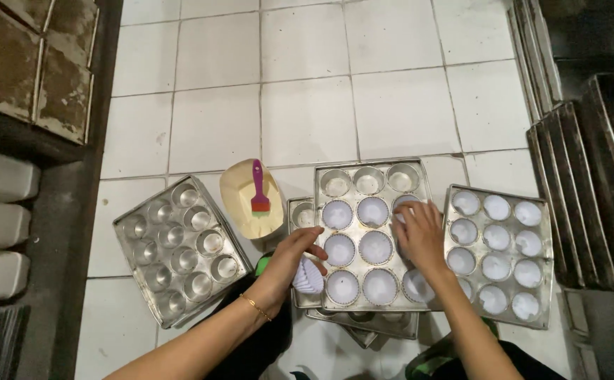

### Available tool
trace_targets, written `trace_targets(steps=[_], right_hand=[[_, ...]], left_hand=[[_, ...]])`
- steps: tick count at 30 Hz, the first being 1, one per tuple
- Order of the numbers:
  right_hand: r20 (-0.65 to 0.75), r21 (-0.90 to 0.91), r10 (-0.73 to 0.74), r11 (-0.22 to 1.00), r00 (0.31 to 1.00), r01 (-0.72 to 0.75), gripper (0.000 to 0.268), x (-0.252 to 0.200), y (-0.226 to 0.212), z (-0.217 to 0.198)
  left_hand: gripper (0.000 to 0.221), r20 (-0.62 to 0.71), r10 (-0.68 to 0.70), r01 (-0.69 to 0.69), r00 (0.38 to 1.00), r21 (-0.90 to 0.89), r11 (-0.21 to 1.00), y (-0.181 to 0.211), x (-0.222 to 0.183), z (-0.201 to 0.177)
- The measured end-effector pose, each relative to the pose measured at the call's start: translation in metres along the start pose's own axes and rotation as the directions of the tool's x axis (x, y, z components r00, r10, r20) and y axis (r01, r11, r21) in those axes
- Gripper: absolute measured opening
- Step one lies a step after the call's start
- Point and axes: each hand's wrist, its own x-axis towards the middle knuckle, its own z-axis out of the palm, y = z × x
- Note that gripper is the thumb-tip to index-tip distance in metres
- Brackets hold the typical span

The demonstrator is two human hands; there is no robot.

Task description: Placing paper cupcake liners into metal baking trays.

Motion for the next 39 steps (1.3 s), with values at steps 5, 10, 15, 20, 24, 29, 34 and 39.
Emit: trace_targets(steps=[5, 10, 15, 20, 24, 29, 34, 39], right_hand=[[0.115, -0.049, -0.182, 0.981, 0.977, 0.188, 0.02, 0.02, -0.027, 0.016], [0.277, -0.261, -0.241, 0.913, 0.93, 0.314, 0.015, 0.027, -0.01, 0.056], [0.249, -0.075, -0.154, 0.981, 0.956, 0.178, 0.001, 0.033, 0.0, 0.054], [0.311, -0.047, -0.127, 0.988, 0.942, 0.148, 0.01, 0.028, -0.007, 0.047], [0.155, 0.056, -0.18, 0.983, 0.971, 0.173, 0.02, 0.024, -0.025, 0.03], [0.237, -0.056, -0.074, 0.994, 0.969, 0.089, 0.028, 0.012, -0.024, 0.045], [0.327, -0.142, -0.053, 0.984, 0.944, 0.105, 0.038, 0.006, -0.024, 0.046], [0.053, -0.062, -0.01, 0.998, 0.999, 0.013, 0.038, -0.004, 0.007, 0.029]], left_hand=[[0.049, 0.026, 0.041, -0.042, 0.999, 0.043, 0.998, -0.014, 0.014, -0.002], [0.046, 0.072, 0.109, -0.115, 0.991, 0.087, 0.99, -0.025, 0.017, -0.005], [0.047, 0.076, 0.15, -0.155, 0.986, 0.064, 0.986, -0.031, 0.021, -0.013], [0.048, 0.078, 0.16, -0.165, 0.984, 0.065, 0.984, -0.036, 0.022, -0.019], [0.05, 0.083, 0.163, -0.168, 0.983, 0.052, 0.984, -0.043, 0.029, -0.021], [0.053, 0.055, 0.13, -0.132, 0.99, 0.033, 0.991, -0.032, 0.018, -0.014], [0.055, 0.014, 0.032, -0.031, 0.999, -0.063, 0.998, -0.02, 0.003, -0.007], [0.061, -0.009, -0.055, 0.049, 0.998, -0.319, 0.947, -0.016, -0.004, -0.008]])
